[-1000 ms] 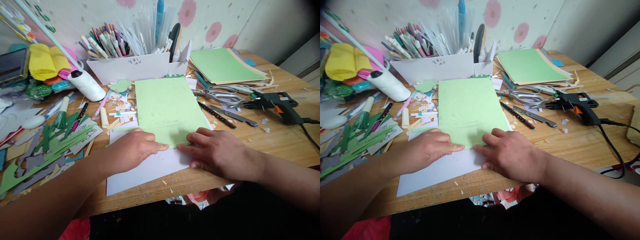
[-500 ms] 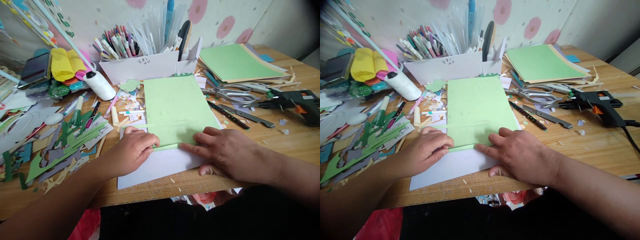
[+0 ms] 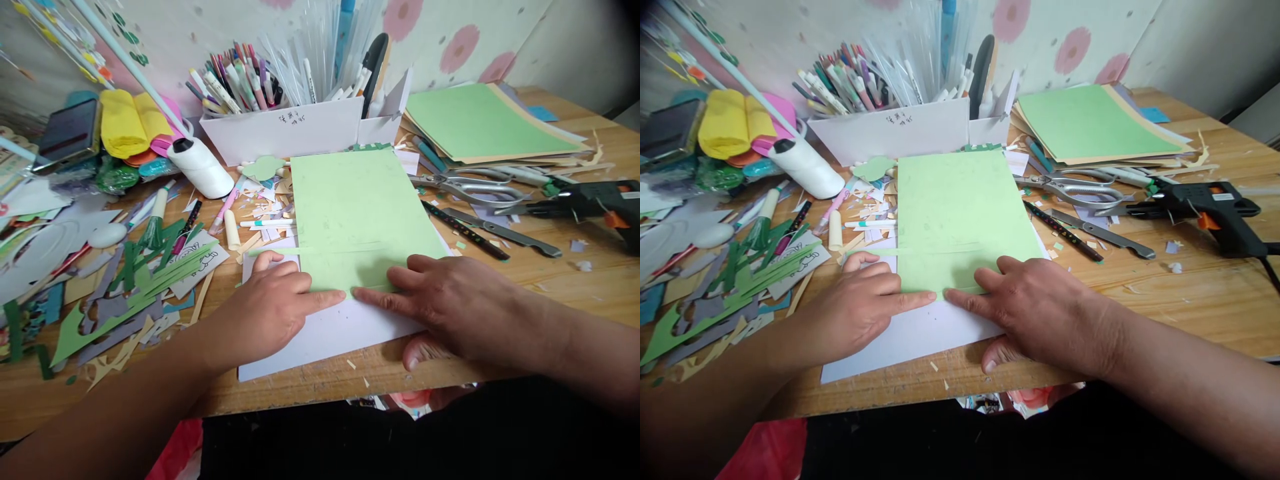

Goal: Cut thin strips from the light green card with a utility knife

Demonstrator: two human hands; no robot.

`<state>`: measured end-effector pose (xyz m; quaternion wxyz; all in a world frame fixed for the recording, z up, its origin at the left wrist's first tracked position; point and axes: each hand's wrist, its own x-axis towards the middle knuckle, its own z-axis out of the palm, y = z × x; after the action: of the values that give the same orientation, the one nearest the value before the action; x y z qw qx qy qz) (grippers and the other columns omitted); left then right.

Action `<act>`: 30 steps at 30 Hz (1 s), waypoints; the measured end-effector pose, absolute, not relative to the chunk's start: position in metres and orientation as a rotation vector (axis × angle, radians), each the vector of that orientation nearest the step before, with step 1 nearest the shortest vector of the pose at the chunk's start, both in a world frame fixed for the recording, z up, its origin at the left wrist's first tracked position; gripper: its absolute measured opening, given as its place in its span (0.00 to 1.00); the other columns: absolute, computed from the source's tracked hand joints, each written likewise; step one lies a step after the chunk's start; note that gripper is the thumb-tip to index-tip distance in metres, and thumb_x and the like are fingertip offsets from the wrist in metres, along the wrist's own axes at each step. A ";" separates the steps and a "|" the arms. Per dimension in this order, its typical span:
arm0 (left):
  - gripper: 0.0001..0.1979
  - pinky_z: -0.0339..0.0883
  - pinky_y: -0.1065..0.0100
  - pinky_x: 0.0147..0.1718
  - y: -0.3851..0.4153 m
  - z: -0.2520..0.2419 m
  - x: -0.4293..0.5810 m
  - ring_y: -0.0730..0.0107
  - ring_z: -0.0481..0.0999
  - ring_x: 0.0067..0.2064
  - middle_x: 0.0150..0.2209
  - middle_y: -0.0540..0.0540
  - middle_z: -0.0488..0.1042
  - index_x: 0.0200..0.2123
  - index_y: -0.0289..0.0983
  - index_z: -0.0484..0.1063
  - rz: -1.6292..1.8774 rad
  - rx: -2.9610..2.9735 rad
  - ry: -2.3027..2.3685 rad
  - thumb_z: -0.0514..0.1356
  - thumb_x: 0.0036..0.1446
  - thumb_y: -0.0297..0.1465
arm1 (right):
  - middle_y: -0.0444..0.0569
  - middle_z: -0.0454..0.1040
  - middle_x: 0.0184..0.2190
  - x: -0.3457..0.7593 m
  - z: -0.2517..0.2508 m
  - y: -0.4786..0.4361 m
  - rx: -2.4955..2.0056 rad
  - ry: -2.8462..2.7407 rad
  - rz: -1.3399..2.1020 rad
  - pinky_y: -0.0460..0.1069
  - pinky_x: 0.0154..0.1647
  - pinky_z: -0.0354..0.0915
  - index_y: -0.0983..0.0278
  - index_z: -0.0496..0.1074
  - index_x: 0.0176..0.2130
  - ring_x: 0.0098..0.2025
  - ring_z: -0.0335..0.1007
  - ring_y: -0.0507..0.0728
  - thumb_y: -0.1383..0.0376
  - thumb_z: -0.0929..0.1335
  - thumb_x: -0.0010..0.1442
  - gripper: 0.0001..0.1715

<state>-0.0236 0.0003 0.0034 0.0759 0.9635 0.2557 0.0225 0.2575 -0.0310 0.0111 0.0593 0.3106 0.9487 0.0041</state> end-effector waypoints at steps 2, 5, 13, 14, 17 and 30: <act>0.26 0.48 0.58 0.42 -0.003 0.004 -0.023 0.64 0.65 0.35 0.28 0.51 0.69 0.57 0.51 0.69 0.081 2.966 0.785 0.52 0.59 0.21 | 0.48 0.67 0.33 0.256 0.012 -0.031 0.948 2.865 -0.015 0.49 0.24 0.39 0.54 0.62 0.63 0.28 0.62 0.55 0.36 0.60 0.58 0.42; 0.25 0.47 0.58 0.38 -0.007 0.007 -0.023 0.64 0.63 0.33 0.25 0.51 0.69 0.56 0.49 0.70 0.089 3.035 0.799 0.52 0.59 0.22 | 0.48 0.67 0.33 0.256 0.013 -0.031 0.954 2.864 -0.033 0.48 0.23 0.40 0.55 0.62 0.62 0.28 0.62 0.54 0.37 0.62 0.58 0.42; 0.26 0.48 0.57 0.39 -0.022 0.010 -0.042 0.63 0.64 0.33 0.25 0.50 0.72 0.54 0.45 0.71 0.006 2.962 0.936 0.51 0.56 0.21 | 0.50 0.69 0.34 0.258 0.012 -0.030 0.932 2.898 -0.041 0.48 0.24 0.46 0.57 0.63 0.62 0.30 0.63 0.55 0.40 0.63 0.60 0.39; 0.26 0.48 0.57 0.39 -0.023 0.009 -0.047 0.63 0.64 0.33 0.25 0.50 0.71 0.54 0.45 0.71 0.026 2.942 0.957 0.51 0.56 0.20 | 0.50 0.69 0.35 0.258 0.012 -0.030 0.930 2.902 -0.047 0.48 0.24 0.46 0.57 0.63 0.62 0.30 0.63 0.55 0.40 0.63 0.60 0.39; 0.27 0.48 0.58 0.38 -0.028 0.007 -0.058 0.64 0.63 0.32 0.23 0.50 0.70 0.54 0.45 0.71 0.098 2.926 1.007 0.49 0.55 0.20 | 0.50 0.68 0.34 0.259 0.010 -0.031 0.929 2.926 -0.041 0.48 0.25 0.46 0.57 0.63 0.62 0.30 0.62 0.55 0.39 0.63 0.59 0.40; 0.25 0.61 0.52 0.50 -0.058 0.007 0.006 0.52 0.67 0.48 0.50 0.37 0.72 0.56 0.30 0.67 0.227 2.915 1.102 0.57 0.62 0.41 | 0.49 0.67 0.34 0.258 0.007 -0.037 0.974 2.900 0.151 0.48 0.26 0.41 0.54 0.63 0.61 0.29 0.59 0.54 0.33 0.60 0.56 0.45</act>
<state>0.0061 -0.0579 0.0068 0.0087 0.9328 0.3528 0.0726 0.2582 -0.0366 0.0067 0.0392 0.3177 0.9461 0.0493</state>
